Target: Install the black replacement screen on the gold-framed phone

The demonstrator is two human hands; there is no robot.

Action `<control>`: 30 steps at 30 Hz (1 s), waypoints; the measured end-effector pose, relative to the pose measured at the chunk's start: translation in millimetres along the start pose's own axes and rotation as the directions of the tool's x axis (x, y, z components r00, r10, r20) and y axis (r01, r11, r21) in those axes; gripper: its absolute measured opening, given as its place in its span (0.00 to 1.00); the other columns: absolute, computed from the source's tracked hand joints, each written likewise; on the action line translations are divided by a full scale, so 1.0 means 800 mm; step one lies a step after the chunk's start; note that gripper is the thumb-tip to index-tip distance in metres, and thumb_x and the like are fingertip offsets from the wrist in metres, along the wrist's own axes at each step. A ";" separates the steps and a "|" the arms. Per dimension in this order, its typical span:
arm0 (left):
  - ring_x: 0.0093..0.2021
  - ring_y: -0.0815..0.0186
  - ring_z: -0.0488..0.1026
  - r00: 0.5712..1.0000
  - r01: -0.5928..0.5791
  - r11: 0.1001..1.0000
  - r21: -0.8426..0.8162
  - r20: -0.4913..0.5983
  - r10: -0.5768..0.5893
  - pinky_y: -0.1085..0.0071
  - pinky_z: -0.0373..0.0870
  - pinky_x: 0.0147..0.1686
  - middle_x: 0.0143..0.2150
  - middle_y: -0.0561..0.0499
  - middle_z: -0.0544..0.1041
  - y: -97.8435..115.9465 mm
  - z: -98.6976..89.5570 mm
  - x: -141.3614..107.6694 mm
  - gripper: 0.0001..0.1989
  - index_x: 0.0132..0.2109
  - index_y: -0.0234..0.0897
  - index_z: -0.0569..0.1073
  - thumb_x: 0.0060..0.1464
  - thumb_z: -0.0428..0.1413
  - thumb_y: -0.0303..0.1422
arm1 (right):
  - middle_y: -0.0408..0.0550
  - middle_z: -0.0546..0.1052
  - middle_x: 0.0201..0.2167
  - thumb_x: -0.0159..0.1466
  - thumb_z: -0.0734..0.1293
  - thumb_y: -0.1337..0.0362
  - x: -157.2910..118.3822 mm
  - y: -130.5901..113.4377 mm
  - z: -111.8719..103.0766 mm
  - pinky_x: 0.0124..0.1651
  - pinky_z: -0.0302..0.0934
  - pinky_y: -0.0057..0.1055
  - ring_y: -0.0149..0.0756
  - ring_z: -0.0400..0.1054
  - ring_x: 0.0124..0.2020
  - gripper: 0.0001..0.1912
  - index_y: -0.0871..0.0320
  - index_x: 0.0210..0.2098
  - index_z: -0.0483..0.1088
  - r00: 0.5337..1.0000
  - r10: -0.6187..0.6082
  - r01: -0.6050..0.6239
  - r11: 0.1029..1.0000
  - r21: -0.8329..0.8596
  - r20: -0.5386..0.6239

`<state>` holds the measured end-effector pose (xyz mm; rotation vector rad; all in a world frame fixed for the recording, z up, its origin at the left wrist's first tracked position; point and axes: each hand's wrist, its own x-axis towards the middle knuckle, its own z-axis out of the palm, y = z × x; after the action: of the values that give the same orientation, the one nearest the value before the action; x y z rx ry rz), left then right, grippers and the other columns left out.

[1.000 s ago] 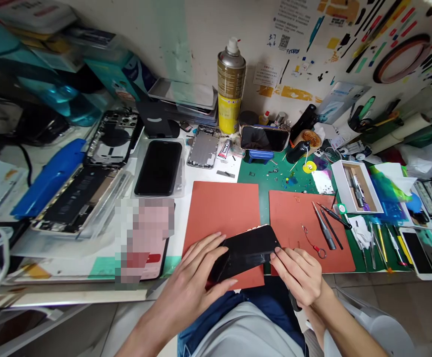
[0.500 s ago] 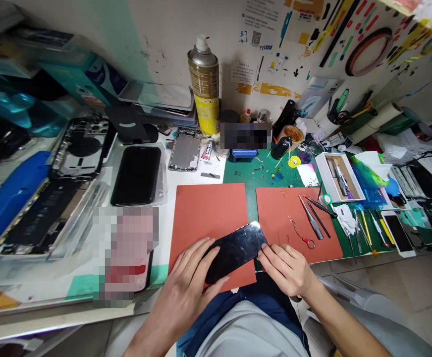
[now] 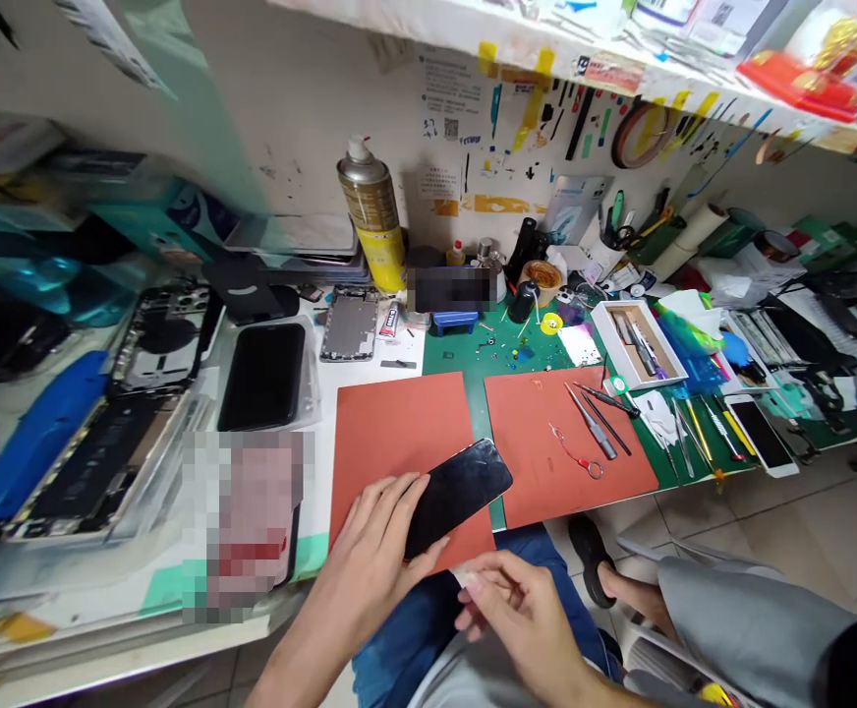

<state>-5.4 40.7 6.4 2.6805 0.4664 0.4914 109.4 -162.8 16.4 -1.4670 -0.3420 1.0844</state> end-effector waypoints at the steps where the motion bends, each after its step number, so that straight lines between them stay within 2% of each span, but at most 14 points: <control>1: 0.64 0.48 0.75 1.000 -0.007 1.000 0.018 -0.008 0.008 0.49 0.77 0.61 0.64 0.38 0.78 0.002 0.000 0.002 0.31 0.73 0.38 0.65 0.70 0.60 0.44 | 0.51 0.86 0.35 0.67 0.75 0.38 0.001 -0.001 0.007 0.36 0.80 0.38 0.45 0.84 0.33 0.27 0.57 0.46 0.80 0.995 0.098 -0.096 0.988 0.122 -0.012; 3: 0.61 0.47 0.76 1.000 -0.008 0.998 0.056 -0.021 0.010 0.49 0.76 0.60 0.62 0.38 0.79 0.011 0.000 0.004 0.32 0.72 0.37 0.66 0.69 0.61 0.44 | 0.54 0.86 0.39 0.62 0.79 0.36 0.006 -0.011 0.018 0.45 0.80 0.44 0.47 0.85 0.39 0.33 0.58 0.49 0.79 0.984 0.178 -0.164 0.946 0.279 -0.027; 5: 0.59 0.46 0.77 0.999 0.014 0.995 0.098 -0.033 -0.011 0.48 0.76 0.58 0.61 0.38 0.79 0.028 0.002 0.005 0.32 0.72 0.36 0.66 0.68 0.61 0.43 | 0.55 0.86 0.43 0.61 0.80 0.37 0.011 -0.026 0.026 0.54 0.78 0.47 0.48 0.84 0.45 0.35 0.58 0.53 0.78 0.985 0.169 -0.148 0.914 0.378 -0.023; 8: 0.57 0.45 0.76 0.994 0.101 0.983 0.150 -0.045 -0.095 0.47 0.76 0.57 0.59 0.37 0.80 0.066 0.006 0.001 0.32 0.72 0.35 0.66 0.65 0.62 0.40 | 0.52 0.85 0.51 0.62 0.81 0.42 0.018 -0.045 0.037 0.62 0.74 0.46 0.48 0.80 0.56 0.31 0.54 0.56 0.77 0.992 0.112 -0.067 0.857 0.510 -0.057; 11: 0.56 0.45 0.77 0.974 0.224 0.961 0.161 -0.067 -0.216 0.47 0.78 0.55 0.58 0.38 0.80 0.101 0.013 -0.015 0.33 0.73 0.36 0.67 0.65 0.62 0.40 | 0.49 0.85 0.53 0.60 0.83 0.47 0.023 -0.051 0.042 0.64 0.71 0.42 0.47 0.78 0.59 0.28 0.51 0.53 0.78 0.984 0.109 -0.006 0.807 0.590 -0.139; 13: 0.57 0.45 0.78 0.952 0.304 0.950 0.068 -0.056 -0.301 0.47 0.79 0.54 0.60 0.38 0.80 0.111 0.016 -0.032 0.37 0.76 0.41 0.64 0.65 0.63 0.43 | 0.49 0.85 0.53 0.59 0.84 0.48 0.023 -0.051 0.038 0.64 0.72 0.43 0.47 0.79 0.59 0.28 0.51 0.54 0.78 0.983 0.120 -0.013 0.793 0.609 -0.136; 15: 0.61 0.43 0.78 0.909 0.410 0.897 -0.164 -0.009 -0.417 0.46 0.79 0.56 0.65 0.39 0.78 0.110 0.017 -0.048 0.43 0.79 0.48 0.61 0.63 0.65 0.50 | 0.50 0.85 0.54 0.61 0.83 0.47 0.019 -0.051 0.029 0.63 0.72 0.44 0.49 0.79 0.59 0.30 0.51 0.57 0.78 0.988 0.134 -0.058 0.795 0.604 -0.081; 17: 0.65 0.43 0.77 0.817 0.509 0.676 -0.533 0.053 -0.574 0.45 0.76 0.62 0.69 0.39 0.76 0.106 0.014 -0.057 0.43 0.77 0.49 0.64 0.62 0.64 0.56 | 0.51 0.85 0.56 0.61 0.82 0.46 0.010 -0.053 0.017 0.64 0.72 0.46 0.52 0.78 0.61 0.32 0.51 0.60 0.79 0.985 0.172 -0.126 0.810 0.572 -0.027; 19: 0.67 0.43 0.76 0.692 0.465 0.213 -0.859 0.203 -0.692 0.44 0.72 0.67 0.69 0.37 0.77 0.107 0.009 -0.053 0.41 0.73 0.44 0.71 0.64 0.57 0.63 | 0.51 0.86 0.56 0.59 0.83 0.46 -0.001 -0.055 0.006 0.64 0.71 0.47 0.53 0.77 0.62 0.32 0.51 0.59 0.80 0.972 0.237 -0.196 0.830 0.522 -0.012; 21: 0.68 0.43 0.75 0.624 0.322 -0.294 -0.900 0.436 -0.649 0.44 0.69 0.70 0.67 0.35 0.79 0.116 0.004 -0.040 0.44 0.69 0.39 0.76 0.64 0.51 0.68 | 0.49 0.85 0.57 0.58 0.82 0.48 -0.011 -0.057 -0.001 0.66 0.69 0.46 0.53 0.76 0.64 0.29 0.50 0.57 0.82 0.962 0.273 -0.246 0.850 0.466 0.009; 23: 0.66 0.42 0.78 0.615 0.252 -0.608 -0.753 0.609 -0.501 0.44 0.69 0.70 0.63 0.36 0.82 0.129 0.000 -0.023 0.43 0.67 0.38 0.78 0.64 0.53 0.68 | 0.49 0.85 0.59 0.61 0.80 0.50 -0.017 -0.060 -0.001 0.69 0.67 0.46 0.53 0.74 0.66 0.26 0.50 0.56 0.83 0.967 0.248 -0.253 0.882 0.397 0.065; 24: 0.64 0.42 0.79 0.612 0.231 -0.705 -0.671 0.663 -0.431 0.44 0.70 0.69 0.60 0.36 0.83 0.136 0.000 -0.016 0.42 0.66 0.36 0.79 0.64 0.54 0.67 | 0.48 0.84 0.60 0.62 0.78 0.51 -0.019 -0.062 0.000 0.70 0.66 0.47 0.53 0.73 0.67 0.25 0.50 0.56 0.83 0.970 0.223 -0.243 0.903 0.354 0.098; 26: 0.60 0.42 0.82 0.604 0.174 -0.801 -0.572 0.705 -0.372 0.44 0.72 0.67 0.55 0.37 0.85 0.147 0.000 -0.008 0.41 0.64 0.37 0.80 0.64 0.55 0.66 | 0.49 0.83 0.61 0.63 0.76 0.51 -0.020 -0.066 0.003 0.70 0.66 0.48 0.54 0.71 0.69 0.24 0.51 0.57 0.83 0.976 0.175 -0.204 0.944 0.258 0.131; 30: 0.53 0.45 0.84 0.619 0.067 -0.836 -0.544 0.680 -0.393 0.46 0.76 0.62 0.49 0.39 0.86 0.153 0.008 -0.009 0.36 0.59 0.37 0.82 0.64 0.56 0.64 | 0.50 0.83 0.60 0.66 0.72 0.52 -0.021 -0.070 0.004 0.70 0.66 0.46 0.51 0.73 0.67 0.23 0.53 0.58 0.82 0.980 0.077 -0.097 0.990 0.105 0.182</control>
<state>21.5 -70.9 49.4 0.0191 0.6529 0.4098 119.2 -160.4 74.5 -1.2982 -0.3385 1.2887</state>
